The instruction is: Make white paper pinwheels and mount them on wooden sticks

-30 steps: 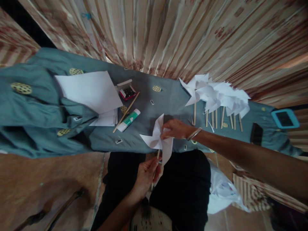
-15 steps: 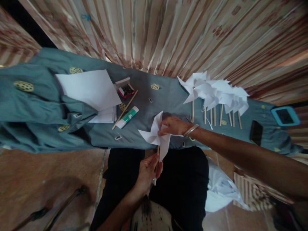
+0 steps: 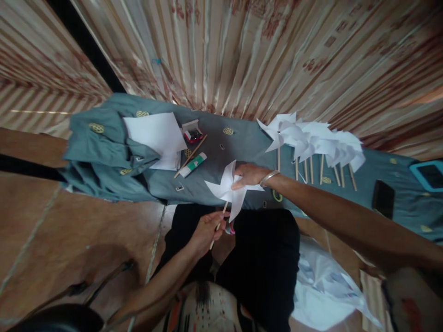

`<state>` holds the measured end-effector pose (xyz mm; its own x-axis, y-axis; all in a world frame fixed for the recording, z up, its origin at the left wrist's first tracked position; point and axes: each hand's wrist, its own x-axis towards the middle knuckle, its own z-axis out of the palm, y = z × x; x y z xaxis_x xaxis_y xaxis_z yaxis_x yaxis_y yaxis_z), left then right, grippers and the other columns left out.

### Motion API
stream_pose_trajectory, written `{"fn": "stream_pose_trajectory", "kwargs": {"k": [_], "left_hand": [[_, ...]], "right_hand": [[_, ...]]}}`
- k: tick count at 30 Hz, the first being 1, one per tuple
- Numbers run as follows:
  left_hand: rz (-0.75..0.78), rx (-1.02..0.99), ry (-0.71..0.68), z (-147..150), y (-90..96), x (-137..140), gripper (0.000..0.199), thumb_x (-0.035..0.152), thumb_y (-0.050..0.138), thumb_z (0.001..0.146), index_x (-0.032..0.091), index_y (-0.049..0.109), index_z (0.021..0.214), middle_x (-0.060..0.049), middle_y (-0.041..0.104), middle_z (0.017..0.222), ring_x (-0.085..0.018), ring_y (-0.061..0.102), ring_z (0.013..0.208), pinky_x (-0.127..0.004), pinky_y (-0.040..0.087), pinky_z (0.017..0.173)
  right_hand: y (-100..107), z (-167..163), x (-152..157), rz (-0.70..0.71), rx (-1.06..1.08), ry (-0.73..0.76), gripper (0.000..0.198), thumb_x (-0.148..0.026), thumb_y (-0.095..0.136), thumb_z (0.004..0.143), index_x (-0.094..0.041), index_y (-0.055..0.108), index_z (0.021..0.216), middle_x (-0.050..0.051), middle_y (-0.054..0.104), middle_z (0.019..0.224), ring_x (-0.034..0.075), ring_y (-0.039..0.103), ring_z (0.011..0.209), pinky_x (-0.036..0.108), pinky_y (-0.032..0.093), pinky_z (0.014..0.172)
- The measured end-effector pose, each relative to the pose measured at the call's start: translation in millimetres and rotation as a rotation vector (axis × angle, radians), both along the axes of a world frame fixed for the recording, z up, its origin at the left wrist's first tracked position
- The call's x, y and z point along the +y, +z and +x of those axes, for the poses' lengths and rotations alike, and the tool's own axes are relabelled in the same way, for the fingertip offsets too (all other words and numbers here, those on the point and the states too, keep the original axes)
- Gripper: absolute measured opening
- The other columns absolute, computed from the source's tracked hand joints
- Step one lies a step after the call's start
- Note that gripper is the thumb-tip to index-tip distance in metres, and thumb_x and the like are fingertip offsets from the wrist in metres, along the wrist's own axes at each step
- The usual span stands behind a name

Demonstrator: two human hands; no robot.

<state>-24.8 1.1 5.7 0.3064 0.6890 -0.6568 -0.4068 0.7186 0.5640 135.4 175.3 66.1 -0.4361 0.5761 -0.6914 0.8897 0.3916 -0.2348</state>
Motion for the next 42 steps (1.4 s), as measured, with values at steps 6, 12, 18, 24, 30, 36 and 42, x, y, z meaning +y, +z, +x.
{"fn": "stream_pose_trajectory", "kwargs": {"k": [6,12,18,24,30,36,42], "left_hand": [[0.006,0.046,-0.046,-11.9,0.6,7.2,0.047,0.048,0.077,0.062,0.009,0.07,0.086,0.006,0.05,0.05,0.0,0.026,0.035,-0.022,0.007,0.042],[-0.014,0.028,-0.056,-11.0,-3.8,6.8,0.046,0.049,0.077,0.062,0.009,0.069,0.083,0.006,0.048,0.047,-0.001,0.027,0.034,-0.022,0.009,0.041],[-0.027,0.01,-0.016,-3.0,-5.0,2.9,0.055,0.056,0.078,0.058,0.009,0.068,0.082,0.006,0.047,0.044,-0.002,0.027,0.033,-0.022,0.01,0.041],[-0.087,-0.023,0.029,3.8,-6.6,0.8,0.058,0.059,0.08,0.054,0.01,0.068,0.083,0.006,0.049,0.044,-0.002,0.03,0.035,-0.021,0.012,0.04],[-0.091,-0.029,0.058,9.7,-8.1,-3.4,0.057,0.06,0.078,0.055,0.01,0.068,0.081,0.007,0.047,0.043,-0.003,0.029,0.035,-0.021,0.014,0.039],[-0.096,-0.04,0.084,15.1,-9.9,-4.2,0.057,0.06,0.078,0.054,0.01,0.066,0.08,0.006,0.047,0.043,-0.003,0.029,0.033,-0.021,0.013,0.038],[-0.09,-0.06,0.104,16.4,-9.4,-4.9,0.054,0.055,0.078,0.056,0.01,0.065,0.082,0.006,0.049,0.046,-0.003,0.031,0.034,-0.02,0.013,0.038]], "right_hand": [[-0.2,1.2,0.2,-0.007,0.005,0.021,0.033,-0.045,0.069,0.078,-0.017,0.076,0.094,0.005,0.074,0.088,0.02,0.066,0.079,0.026,0.043,0.066],[-0.7,-0.5,-0.4,-0.019,-0.004,0.005,0.031,-0.042,0.07,0.079,-0.016,0.077,0.094,0.006,0.074,0.089,0.019,0.066,0.08,0.025,0.043,0.067],[-4.3,1.6,-3.3,-0.033,0.03,-0.084,0.025,-0.039,0.069,0.079,-0.016,0.077,0.085,0.002,0.07,0.076,0.017,0.063,0.072,0.024,0.041,0.06],[-8.5,6.1,-5.2,-0.067,0.12,-0.126,0.018,-0.036,0.068,0.079,-0.019,0.075,0.078,0.001,0.069,0.073,0.016,0.063,0.071,0.024,0.041,0.062],[-10.9,7.1,-9.5,-0.035,0.116,-0.183,0.018,-0.037,0.069,0.079,-0.021,0.076,0.078,0.0,0.069,0.072,0.016,0.062,0.07,0.026,0.04,0.064],[-10.5,5.0,-11.3,-0.037,0.1,-0.238,0.019,-0.039,0.07,0.078,-0.021,0.077,0.078,0.0,0.068,0.069,0.017,0.062,0.071,0.026,0.04,0.066],[-8.6,4.9,-13.0,-0.016,0.112,-0.246,0.018,-0.036,0.069,0.079,-0.02,0.077,0.084,0.0,0.069,0.073,0.017,0.063,0.072,0.025,0.042,0.067]]}}
